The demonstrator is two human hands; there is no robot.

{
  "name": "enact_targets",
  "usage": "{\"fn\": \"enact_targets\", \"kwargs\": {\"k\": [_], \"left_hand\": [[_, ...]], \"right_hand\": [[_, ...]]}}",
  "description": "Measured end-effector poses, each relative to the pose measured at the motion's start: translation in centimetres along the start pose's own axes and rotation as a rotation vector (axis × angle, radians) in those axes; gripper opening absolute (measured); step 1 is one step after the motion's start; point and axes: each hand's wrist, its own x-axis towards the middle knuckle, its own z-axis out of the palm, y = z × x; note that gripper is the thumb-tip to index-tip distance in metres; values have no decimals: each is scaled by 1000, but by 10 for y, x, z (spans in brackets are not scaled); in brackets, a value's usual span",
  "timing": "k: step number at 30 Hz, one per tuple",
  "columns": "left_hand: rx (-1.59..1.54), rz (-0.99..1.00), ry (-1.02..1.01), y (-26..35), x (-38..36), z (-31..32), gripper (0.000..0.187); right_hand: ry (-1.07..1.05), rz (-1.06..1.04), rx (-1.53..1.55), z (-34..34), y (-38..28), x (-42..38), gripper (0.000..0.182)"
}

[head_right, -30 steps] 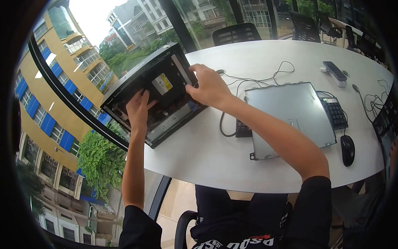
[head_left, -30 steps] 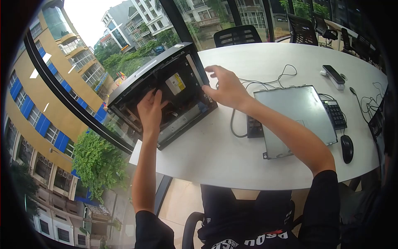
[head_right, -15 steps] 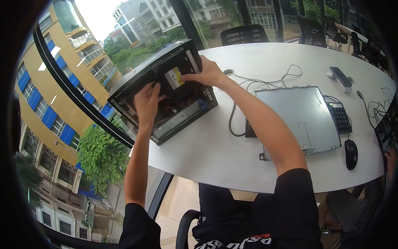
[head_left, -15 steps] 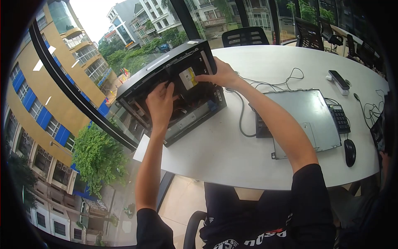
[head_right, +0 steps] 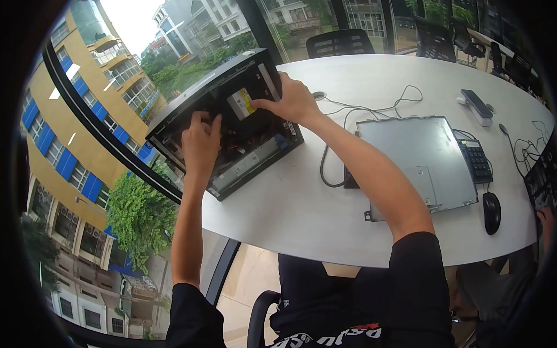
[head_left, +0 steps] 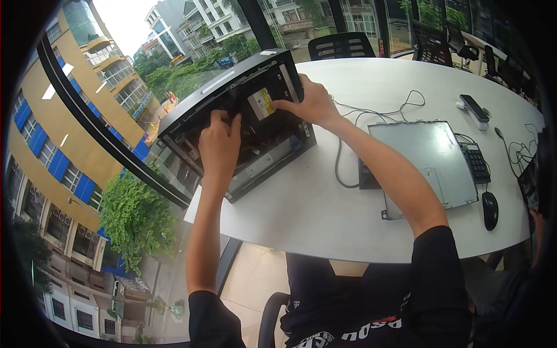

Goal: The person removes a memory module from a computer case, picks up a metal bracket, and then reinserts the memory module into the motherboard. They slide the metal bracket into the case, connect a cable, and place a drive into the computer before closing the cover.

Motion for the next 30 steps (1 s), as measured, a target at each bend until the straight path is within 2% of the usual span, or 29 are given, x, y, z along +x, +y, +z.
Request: {"fn": "enact_targets", "kwargs": {"k": [6,9,15,18,21,24,27,30], "left_hand": [[-103,79,-2,-14,2,8,31],[-145,30,23,-14,0,14,24],[5,126,81,-11,0,12,23],[140,68,42,16,-12,-5,28],[305,406,205,18,-18,-7,49],[348,664,339,42,2,-13,76],[409,694,300,47,38,-3,95],[524,677,244,42,70,7,101]], "right_hand": [[52,-4,20,10,10,0,90],[53,-5,18,13,16,5,94],[5,-29,98,16,26,13,92],[25,-77,69,15,27,12,84],[80,-116,24,19,27,9,78],[79,-143,23,20,30,7,76],[86,-163,47,22,31,8,76],[128,-179,97,22,33,9,77]]}}
